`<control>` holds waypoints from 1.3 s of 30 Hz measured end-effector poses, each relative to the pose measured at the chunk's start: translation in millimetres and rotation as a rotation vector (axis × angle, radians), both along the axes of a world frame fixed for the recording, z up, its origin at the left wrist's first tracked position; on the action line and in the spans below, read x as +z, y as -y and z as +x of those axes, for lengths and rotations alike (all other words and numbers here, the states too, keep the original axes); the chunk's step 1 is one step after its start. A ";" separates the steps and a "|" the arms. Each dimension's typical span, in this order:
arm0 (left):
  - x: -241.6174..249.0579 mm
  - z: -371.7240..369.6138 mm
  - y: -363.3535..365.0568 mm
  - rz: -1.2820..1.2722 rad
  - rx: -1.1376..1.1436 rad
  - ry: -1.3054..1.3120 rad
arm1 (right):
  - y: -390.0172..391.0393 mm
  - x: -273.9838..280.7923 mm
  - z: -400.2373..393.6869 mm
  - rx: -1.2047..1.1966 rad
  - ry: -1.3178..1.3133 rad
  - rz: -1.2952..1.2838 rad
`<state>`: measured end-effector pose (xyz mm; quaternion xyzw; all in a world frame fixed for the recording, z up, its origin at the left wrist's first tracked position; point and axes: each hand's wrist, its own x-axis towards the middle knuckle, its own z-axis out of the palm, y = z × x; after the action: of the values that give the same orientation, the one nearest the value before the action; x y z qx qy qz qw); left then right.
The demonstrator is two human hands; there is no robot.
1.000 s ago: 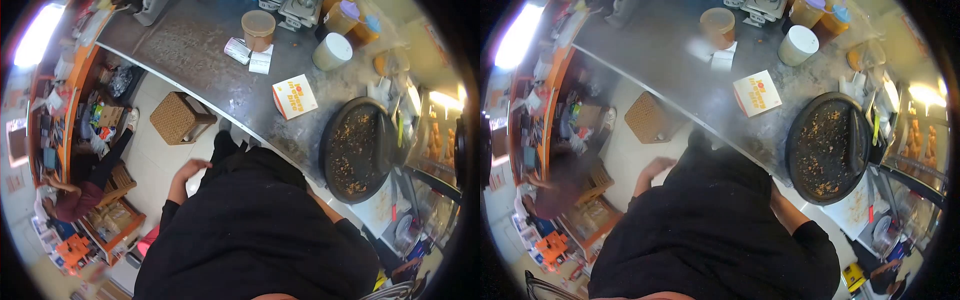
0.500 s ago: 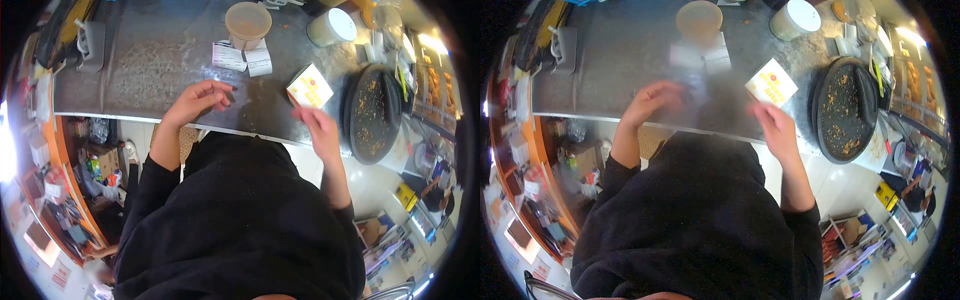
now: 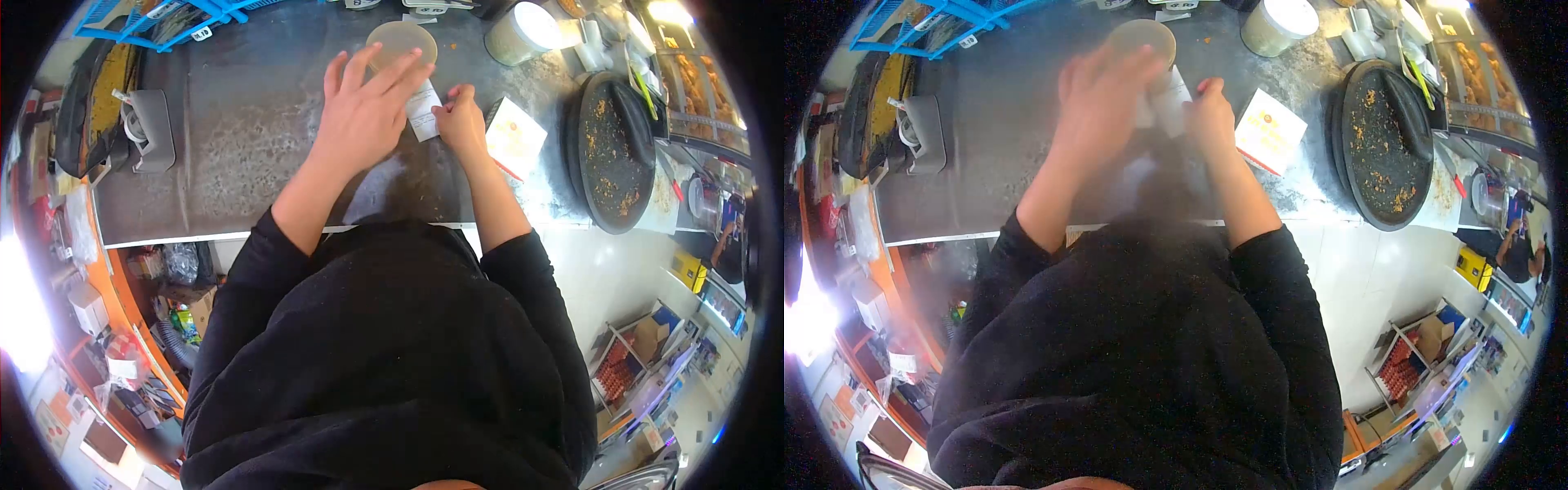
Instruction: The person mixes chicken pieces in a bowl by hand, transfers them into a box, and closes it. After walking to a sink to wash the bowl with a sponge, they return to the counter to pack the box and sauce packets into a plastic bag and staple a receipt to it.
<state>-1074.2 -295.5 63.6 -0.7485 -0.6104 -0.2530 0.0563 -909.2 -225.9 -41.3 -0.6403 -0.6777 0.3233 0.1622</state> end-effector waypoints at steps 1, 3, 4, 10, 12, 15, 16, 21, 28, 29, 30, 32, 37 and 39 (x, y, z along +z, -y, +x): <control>-6.3 -2.3 -2.6 -0.031 0.011 -0.016 | 2.2 -2.5 1.5 0.013 0.004 -0.006; -17.3 -5.9 -7.1 -0.086 0.031 -0.054 | 4.7 1.4 3.5 0.037 0.006 -0.011; -18.2 -5.9 -7.6 -0.081 0.036 -0.063 | 7.4 7.3 6.7 0.063 0.003 -0.012; -13.1 -2.5 -2.9 -0.031 0.039 0.003 | 46.1 89.3 44.6 0.065 -0.255 0.086; -2.7 4.9 3.0 0.018 0.049 0.182 | 63.9 119.6 54.5 -0.005 -0.489 0.151; 44.8 21.3 21.6 -0.423 -0.182 1.119 | 89.2 143.7 64.0 0.010 -0.815 0.368; 59.8 27.6 27.4 -0.451 -0.274 1.238 | 97.5 150.7 66.2 0.025 -0.807 0.391; 93.8 44.9 44.5 -0.487 -0.559 1.523 | 124.2 174.3 69.7 0.066 -0.837 0.477; 100.1 53.9 54.6 -0.499 -0.620 1.513 | 138.1 182.3 78.0 0.079 -0.814 0.562; 103.1 54.8 55.6 -0.516 -0.651 1.518 | 139.7 182.6 78.9 0.074 -0.817 0.552; 105.2 56.4 57.5 -0.533 -0.682 1.523 | 142.0 182.4 80.6 0.069 -0.819 0.542; 106.0 61.8 60.5 -0.530 -0.692 1.618 | 144.7 182.9 81.5 0.062 -0.815 0.535; 112.6 63.2 66.9 -0.567 -0.568 1.425 | 149.5 184.1 81.1 0.046 -0.836 0.531; 108.8 64.5 69.7 -0.567 -0.544 1.412 | 150.7 183.1 82.3 0.059 -0.823 0.562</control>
<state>-1009.8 -365.2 172.5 -0.5202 -0.3395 -0.5065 -0.5980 -826.8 -376.5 141.8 -0.3716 -0.6364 0.3583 0.5731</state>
